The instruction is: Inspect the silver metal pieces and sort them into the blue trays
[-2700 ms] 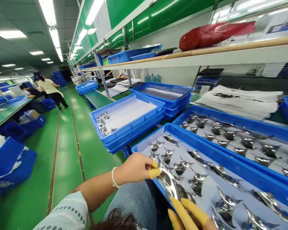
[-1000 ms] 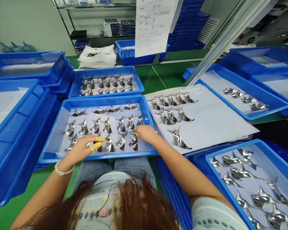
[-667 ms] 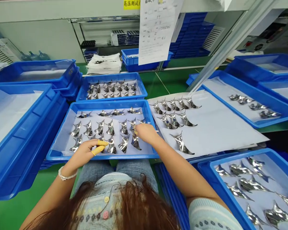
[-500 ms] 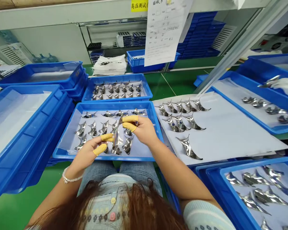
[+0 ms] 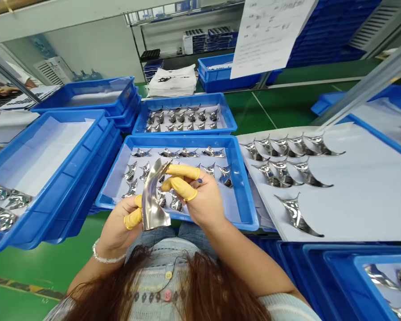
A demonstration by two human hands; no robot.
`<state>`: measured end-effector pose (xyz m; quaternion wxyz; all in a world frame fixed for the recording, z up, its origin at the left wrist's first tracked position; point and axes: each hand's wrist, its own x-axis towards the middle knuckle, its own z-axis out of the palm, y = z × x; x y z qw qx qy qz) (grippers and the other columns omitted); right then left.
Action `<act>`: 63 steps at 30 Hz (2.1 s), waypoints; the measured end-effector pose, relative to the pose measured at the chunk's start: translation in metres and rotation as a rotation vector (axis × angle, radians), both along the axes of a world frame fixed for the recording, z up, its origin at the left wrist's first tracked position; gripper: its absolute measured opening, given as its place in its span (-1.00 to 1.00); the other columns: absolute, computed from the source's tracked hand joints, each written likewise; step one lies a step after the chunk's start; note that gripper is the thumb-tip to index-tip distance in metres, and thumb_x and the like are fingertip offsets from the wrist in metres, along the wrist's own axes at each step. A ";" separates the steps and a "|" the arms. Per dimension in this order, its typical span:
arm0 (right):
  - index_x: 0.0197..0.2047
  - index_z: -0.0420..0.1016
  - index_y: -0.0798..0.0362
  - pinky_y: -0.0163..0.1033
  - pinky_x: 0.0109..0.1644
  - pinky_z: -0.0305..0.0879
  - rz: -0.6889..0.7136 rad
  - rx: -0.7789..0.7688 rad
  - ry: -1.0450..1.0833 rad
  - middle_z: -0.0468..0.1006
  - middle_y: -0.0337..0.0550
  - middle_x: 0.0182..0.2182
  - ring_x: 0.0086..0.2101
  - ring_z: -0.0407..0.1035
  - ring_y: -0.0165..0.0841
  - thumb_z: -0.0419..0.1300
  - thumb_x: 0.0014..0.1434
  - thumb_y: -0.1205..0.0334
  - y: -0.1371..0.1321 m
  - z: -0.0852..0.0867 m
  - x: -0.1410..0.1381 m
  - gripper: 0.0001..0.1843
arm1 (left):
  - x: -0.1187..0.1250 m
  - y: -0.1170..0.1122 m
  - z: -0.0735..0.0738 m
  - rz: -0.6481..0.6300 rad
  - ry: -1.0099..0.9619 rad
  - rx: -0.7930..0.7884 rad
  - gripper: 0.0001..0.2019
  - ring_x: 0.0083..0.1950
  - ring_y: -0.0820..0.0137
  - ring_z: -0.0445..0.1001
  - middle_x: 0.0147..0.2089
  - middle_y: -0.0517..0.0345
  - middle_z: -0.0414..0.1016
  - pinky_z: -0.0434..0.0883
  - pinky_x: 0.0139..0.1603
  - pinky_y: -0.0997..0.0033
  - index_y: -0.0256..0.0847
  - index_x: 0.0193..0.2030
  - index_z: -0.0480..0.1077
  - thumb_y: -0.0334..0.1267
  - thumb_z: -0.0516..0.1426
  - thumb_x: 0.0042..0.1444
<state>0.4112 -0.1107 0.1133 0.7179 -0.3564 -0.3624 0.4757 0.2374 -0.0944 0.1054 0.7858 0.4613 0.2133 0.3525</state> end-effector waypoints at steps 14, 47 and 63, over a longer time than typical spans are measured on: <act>-0.51 0.48 0.06 -0.39 -0.66 -0.22 0.340 -0.213 0.133 0.27 -0.42 -0.73 -0.75 -0.13 -0.63 0.52 -0.13 -0.09 -0.019 -0.005 -0.006 -0.56 | -0.005 -0.001 0.008 0.164 0.190 0.102 -0.50 -0.47 0.39 0.37 -0.53 0.13 0.46 0.40 -0.39 0.35 -0.24 -0.50 0.52 0.23 0.35 -0.08; -0.45 0.61 0.02 -0.28 -0.40 0.23 0.349 -0.061 -0.123 0.43 -0.24 -0.53 -0.48 0.27 -0.40 0.47 0.02 -0.04 -0.016 -0.033 -0.002 -0.69 | -0.029 0.005 -0.001 0.285 0.466 1.063 -0.65 -0.38 0.36 0.48 -0.42 0.11 0.63 0.31 -0.18 0.24 -0.05 -0.36 0.66 0.08 0.17 0.25; -0.40 0.64 0.00 -0.24 -0.33 0.33 0.314 0.085 -0.278 0.55 -0.18 -0.47 -0.44 0.36 -0.37 0.39 0.15 0.00 -0.015 -0.023 0.000 -0.75 | -0.034 0.008 -0.005 0.361 0.490 1.237 -0.73 -0.36 0.35 0.43 -0.49 0.16 0.57 0.27 -0.21 0.27 -0.04 -0.37 0.64 -0.05 0.19 0.28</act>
